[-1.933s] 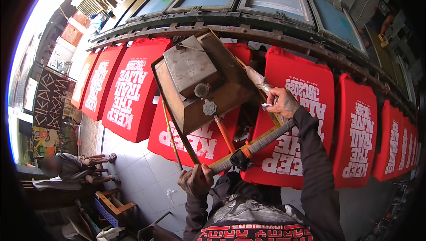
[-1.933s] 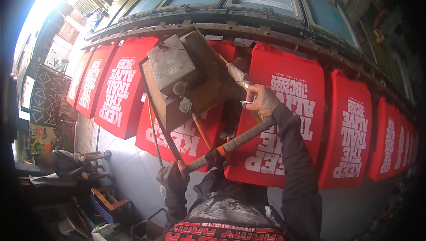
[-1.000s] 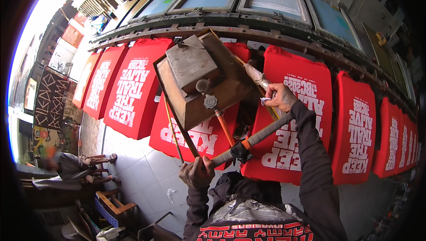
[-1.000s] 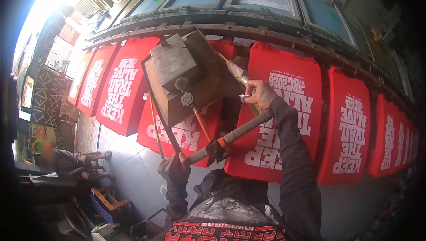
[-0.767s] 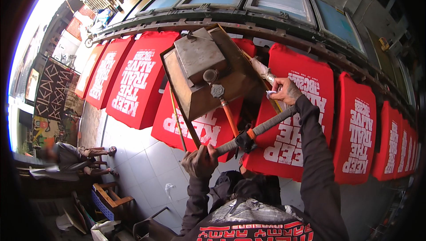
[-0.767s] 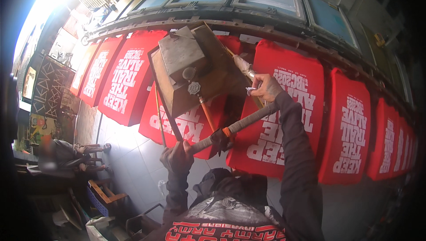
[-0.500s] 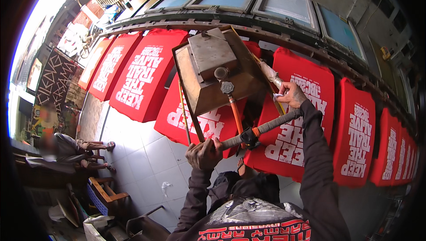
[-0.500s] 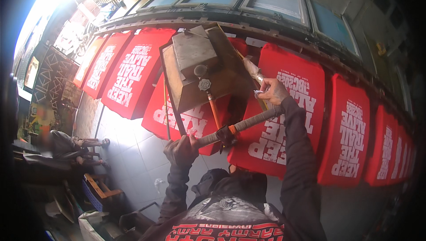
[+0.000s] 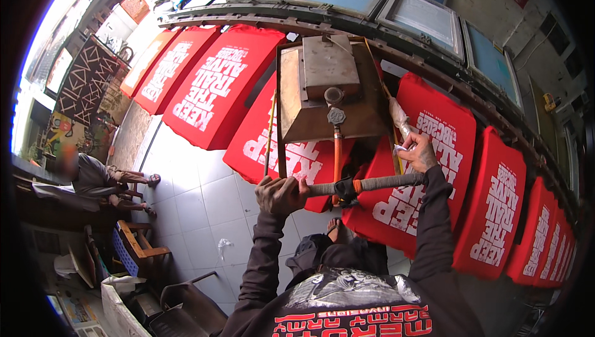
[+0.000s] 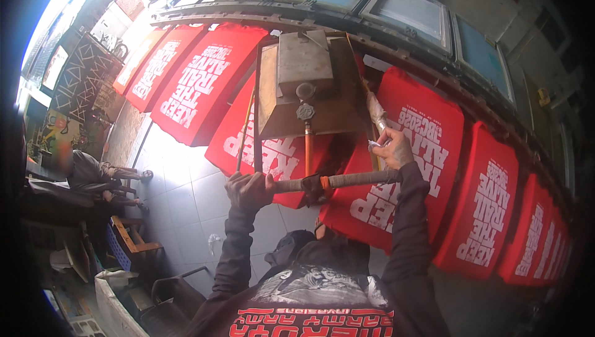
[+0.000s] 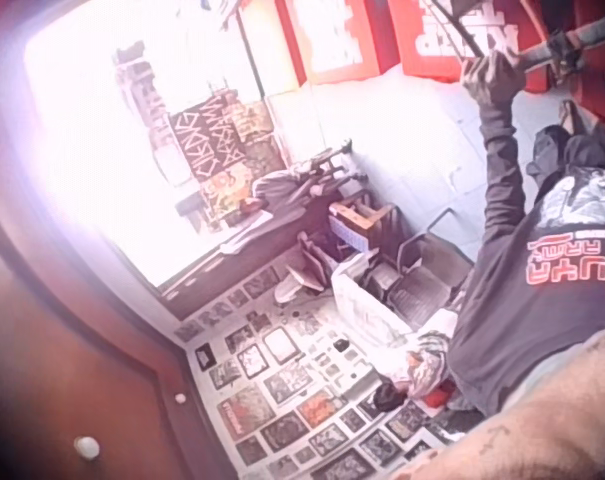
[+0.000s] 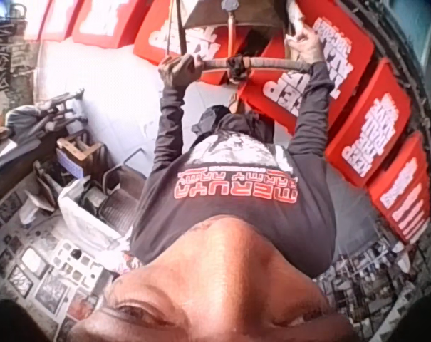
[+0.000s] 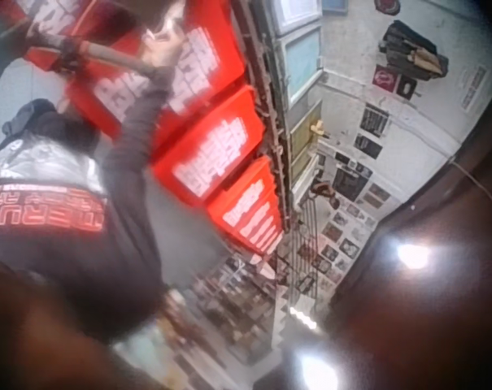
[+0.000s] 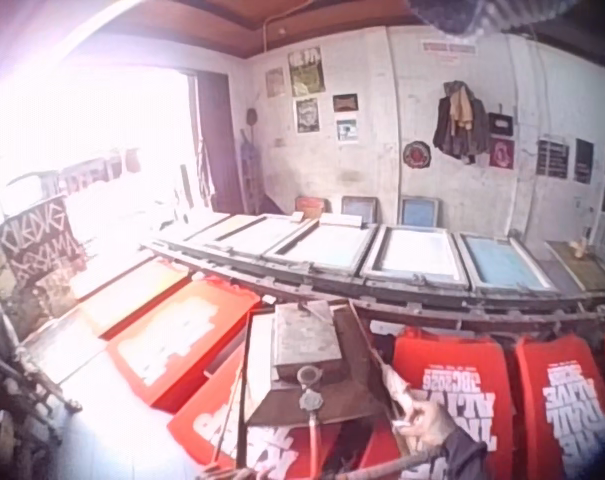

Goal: The person uses a flash dryer to cure ink on several red t-shirts mounted on a screen printing press, moving the dryer head over each garment and checking the surface with their hand.

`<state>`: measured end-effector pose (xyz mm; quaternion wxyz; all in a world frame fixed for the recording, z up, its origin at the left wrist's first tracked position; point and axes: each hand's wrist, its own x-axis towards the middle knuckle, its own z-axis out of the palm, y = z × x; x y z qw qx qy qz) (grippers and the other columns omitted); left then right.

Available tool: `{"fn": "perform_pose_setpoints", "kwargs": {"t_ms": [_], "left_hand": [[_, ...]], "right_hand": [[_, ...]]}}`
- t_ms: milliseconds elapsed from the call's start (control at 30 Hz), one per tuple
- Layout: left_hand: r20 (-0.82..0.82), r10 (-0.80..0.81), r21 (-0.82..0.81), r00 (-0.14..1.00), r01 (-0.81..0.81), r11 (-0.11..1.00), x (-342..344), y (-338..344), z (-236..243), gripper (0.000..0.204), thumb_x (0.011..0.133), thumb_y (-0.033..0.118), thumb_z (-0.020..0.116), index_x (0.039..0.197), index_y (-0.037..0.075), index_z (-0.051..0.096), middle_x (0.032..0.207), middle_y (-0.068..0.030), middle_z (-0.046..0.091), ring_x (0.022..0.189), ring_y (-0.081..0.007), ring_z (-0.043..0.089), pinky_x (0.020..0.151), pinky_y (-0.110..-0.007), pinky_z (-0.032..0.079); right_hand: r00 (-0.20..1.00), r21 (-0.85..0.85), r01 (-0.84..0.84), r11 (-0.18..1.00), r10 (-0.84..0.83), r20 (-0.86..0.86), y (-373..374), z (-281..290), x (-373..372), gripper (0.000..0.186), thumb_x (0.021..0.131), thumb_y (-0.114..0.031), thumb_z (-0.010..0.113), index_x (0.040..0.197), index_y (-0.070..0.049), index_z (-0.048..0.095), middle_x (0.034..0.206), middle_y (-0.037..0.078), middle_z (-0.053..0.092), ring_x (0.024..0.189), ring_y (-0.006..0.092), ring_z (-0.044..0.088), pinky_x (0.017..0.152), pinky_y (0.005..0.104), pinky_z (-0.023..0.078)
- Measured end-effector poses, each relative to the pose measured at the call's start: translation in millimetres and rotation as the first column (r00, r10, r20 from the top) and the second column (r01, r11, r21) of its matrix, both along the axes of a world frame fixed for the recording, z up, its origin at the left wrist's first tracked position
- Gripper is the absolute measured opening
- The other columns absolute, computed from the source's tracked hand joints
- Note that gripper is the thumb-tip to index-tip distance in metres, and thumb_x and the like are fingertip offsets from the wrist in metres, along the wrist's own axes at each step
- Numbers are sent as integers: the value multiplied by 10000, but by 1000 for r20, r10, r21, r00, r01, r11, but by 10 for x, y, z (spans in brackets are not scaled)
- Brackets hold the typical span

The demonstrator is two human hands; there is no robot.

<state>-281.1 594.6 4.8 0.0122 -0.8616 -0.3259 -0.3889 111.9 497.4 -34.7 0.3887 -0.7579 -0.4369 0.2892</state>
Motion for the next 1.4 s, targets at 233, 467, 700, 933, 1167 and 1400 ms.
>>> {"fn": "perform_pose_setpoints", "kwargs": {"t_ms": [233,467,700,933,1167,1400], "left_hand": [[-36,-27,64,999,30,998,-206,178,-83,311,792,218,733,595,144,504,467,5,470,382,-176,455,473,-331,330],[-21,9,26,1000,-8,1000,-184,172,-121,293,764,209,731,621,130,487,460,-17,427,389,-218,446,480,-342,334],[-26,37,9,999,-37,999,-203,176,-134,321,778,220,729,610,128,471,451,-26,408,385,-232,439,480,-354,329],[-29,63,-39,998,-65,997,-209,134,-86,338,793,220,731,607,125,464,442,-36,413,378,-242,439,480,-362,338],[-46,52,-62,998,-55,997,-257,77,-54,279,802,193,714,627,116,510,449,-48,418,388,-262,462,488,-381,372],[-34,60,-75,998,-62,995,-364,-33,-44,218,824,194,677,649,98,589,476,-70,469,417,-280,509,496,-407,405]], "right_hand": [[999,-14,41,999,-41,9,1,84,-252,251,785,-120,847,764,-52,606,665,-9,599,630,69,561,585,276,468],[1000,15,27,1000,-28,13,-19,-27,-192,245,779,-135,846,770,-56,614,680,-3,608,623,75,560,579,281,460],[999,54,44,998,-42,-30,-11,-61,-212,248,750,-168,846,773,-54,627,643,11,592,599,94,548,561,308,442],[999,43,35,998,-34,-36,-30,-14,-250,254,756,-162,848,760,-52,619,646,2,587,603,88,538,561,302,440],[999,48,34,998,-33,-9,-156,21,-348,241,768,-132,841,764,-51,614,668,-3,598,624,70,535,580,282,452],[997,18,66,998,-67,27,-321,54,-508,234,757,-147,837,762,-46,627,656,25,602,613,105,559,580,304,461]]}}
